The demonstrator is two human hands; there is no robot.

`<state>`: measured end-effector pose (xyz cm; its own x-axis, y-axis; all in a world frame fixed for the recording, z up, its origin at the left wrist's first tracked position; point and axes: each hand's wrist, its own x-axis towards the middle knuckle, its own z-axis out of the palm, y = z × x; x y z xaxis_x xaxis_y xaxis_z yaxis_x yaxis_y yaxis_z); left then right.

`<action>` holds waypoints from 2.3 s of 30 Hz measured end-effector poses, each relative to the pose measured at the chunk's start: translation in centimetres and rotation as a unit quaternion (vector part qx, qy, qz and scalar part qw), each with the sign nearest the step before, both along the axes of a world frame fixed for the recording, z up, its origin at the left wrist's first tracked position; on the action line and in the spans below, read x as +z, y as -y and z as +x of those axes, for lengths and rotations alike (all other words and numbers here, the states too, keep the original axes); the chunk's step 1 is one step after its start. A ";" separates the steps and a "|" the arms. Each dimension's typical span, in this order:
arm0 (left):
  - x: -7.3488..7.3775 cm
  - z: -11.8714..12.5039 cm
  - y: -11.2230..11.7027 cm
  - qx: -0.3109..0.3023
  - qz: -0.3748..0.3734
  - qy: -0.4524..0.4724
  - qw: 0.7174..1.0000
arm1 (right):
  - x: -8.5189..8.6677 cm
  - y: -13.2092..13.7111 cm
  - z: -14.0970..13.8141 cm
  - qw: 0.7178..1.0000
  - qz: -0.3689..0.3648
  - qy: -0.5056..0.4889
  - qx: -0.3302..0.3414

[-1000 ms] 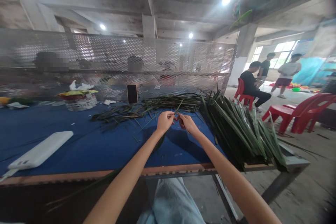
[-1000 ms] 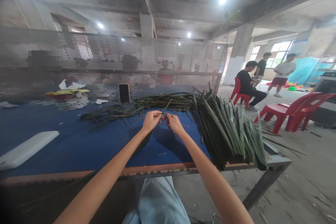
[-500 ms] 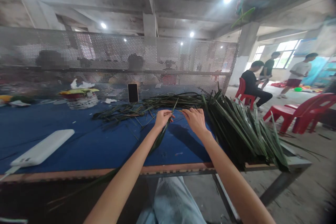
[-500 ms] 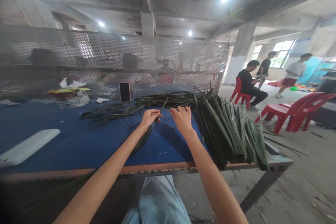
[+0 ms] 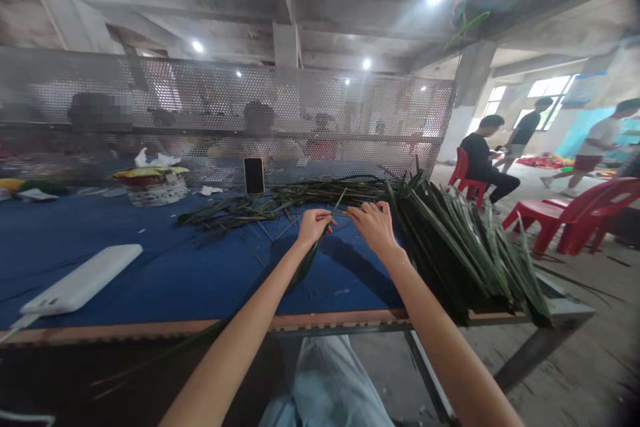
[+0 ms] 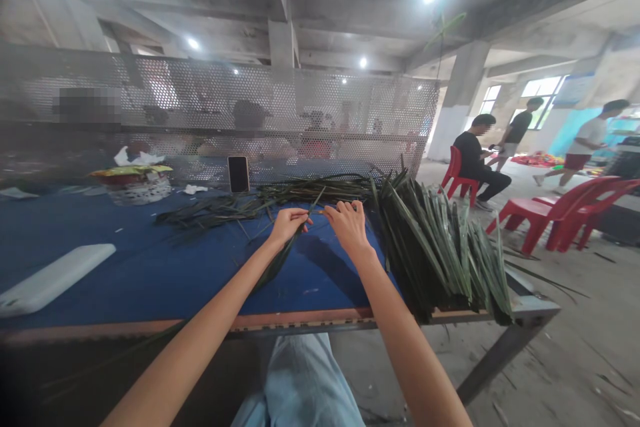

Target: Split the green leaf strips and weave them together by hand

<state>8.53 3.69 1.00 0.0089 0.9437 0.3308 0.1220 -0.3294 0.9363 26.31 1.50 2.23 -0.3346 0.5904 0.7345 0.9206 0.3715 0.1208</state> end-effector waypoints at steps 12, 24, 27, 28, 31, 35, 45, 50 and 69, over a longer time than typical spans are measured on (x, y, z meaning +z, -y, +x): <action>-0.7 0.0 0.2 0.033 0.095 -0.203 0.974 | -0.1 -0.1 0.2 0.999 -0.033 -0.011 -0.019; 0.3 0.2 1.2 0.050 0.111 -0.292 0.949 | -0.1 -0.2 0.3 0.998 -0.038 -0.029 -0.035; 0.9 0.3 1.8 0.064 0.124 -0.336 0.931 | -0.3 -0.4 0.4 0.998 -0.036 -0.035 -0.032; 1.0 0.3 2.0 0.070 0.129 -0.353 0.924 | -0.3 -0.4 0.4 0.998 -0.037 -0.036 -0.033; 1.4 0.5 2.4 0.083 0.128 -0.392 0.907 | -0.3 -0.3 0.3 0.997 -0.049 -0.039 -0.044; 1.5 0.7 2.4 0.090 0.110 -0.425 0.894 | -0.4 -0.2 0.2 0.995 -0.069 -0.046 -0.057; 1.3 0.8 2.2 0.101 0.115 -0.465 0.872 | -0.4 -0.1 0.2 0.991 -0.104 -0.058 -0.067; 1.2 0.7 2.2 0.101 0.112 -0.482 0.863 | -0.3 -0.2 0.5 0.986 -0.137 -0.067 -0.068; 1.4 0.8 2.3 0.099 0.124 -0.494 0.855 | -0.4 -0.7 0.8 0.980 -0.159 -0.100 -0.067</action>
<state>9.38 1.40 2.44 0.2485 0.8606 0.4446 0.8888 -0.3851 0.2487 27.11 2.24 1.82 -0.1060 0.8286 0.5497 0.9570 0.2351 -0.1697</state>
